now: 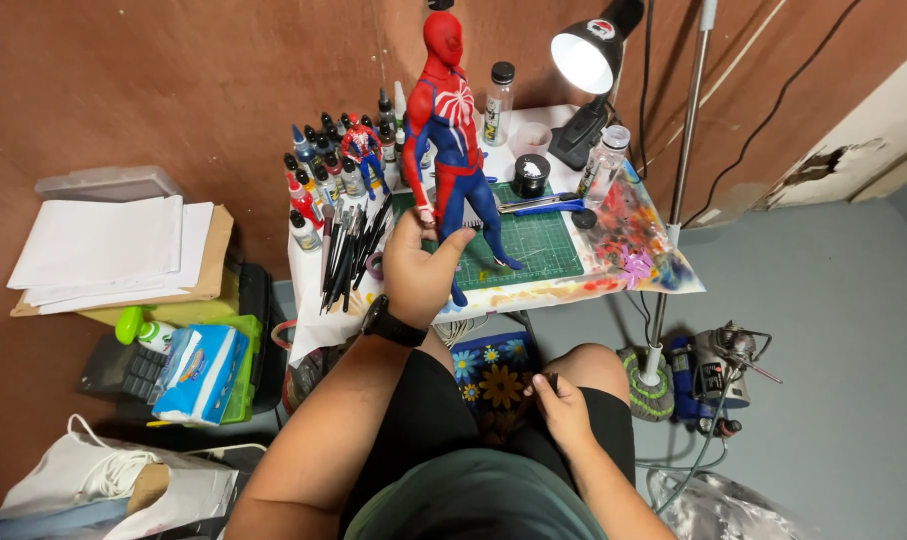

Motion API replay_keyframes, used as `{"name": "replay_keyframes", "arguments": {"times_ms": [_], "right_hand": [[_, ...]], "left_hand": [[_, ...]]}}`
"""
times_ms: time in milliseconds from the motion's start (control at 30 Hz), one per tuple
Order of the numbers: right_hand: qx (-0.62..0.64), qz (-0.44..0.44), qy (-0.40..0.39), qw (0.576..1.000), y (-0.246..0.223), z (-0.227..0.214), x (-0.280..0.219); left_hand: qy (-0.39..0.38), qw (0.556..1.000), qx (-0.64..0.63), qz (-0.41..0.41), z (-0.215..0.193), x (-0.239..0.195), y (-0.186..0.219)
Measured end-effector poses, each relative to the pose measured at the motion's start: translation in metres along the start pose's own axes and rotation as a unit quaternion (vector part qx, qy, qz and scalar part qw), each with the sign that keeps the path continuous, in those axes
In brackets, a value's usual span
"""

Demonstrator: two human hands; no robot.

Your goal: Painting and detailing a Spider-Man action figure using an airbrush at a workbench.

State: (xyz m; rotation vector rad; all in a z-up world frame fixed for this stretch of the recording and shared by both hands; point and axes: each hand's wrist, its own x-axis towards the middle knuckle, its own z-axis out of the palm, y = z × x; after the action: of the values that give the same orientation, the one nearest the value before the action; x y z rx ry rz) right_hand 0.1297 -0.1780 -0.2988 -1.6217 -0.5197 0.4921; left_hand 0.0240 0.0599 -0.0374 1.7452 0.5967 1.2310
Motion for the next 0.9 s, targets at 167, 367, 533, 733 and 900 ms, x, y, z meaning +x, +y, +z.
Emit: {"name": "replay_keyframes", "arguments": {"times_ms": [167,367,533,733,900], "right_hand": [[-0.009,-0.008,0.001,1.0,0.002,-0.001,0.001],[-0.027,0.008,0.0,1.0,-0.002,-0.001,0.0],[-0.02,0.009,0.0,1.0,-0.001,-0.001,0.0],[0.006,0.006,-0.002,1.0,0.003,0.0,0.001],[0.005,0.002,-0.006,1.0,0.004,-0.001,0.002]], "left_hand": [[-0.007,1.0,-0.006,-0.007,-0.004,0.004,0.016],[-0.015,0.998,-0.014,-0.064,-0.009,0.008,0.027],[-0.013,1.0,0.006,-0.019,-0.009,0.011,0.022],[-0.009,0.999,-0.019,-0.03,-0.007,0.014,0.02],[-0.01,0.999,-0.033,-0.026,-0.008,0.015,0.02]]}}
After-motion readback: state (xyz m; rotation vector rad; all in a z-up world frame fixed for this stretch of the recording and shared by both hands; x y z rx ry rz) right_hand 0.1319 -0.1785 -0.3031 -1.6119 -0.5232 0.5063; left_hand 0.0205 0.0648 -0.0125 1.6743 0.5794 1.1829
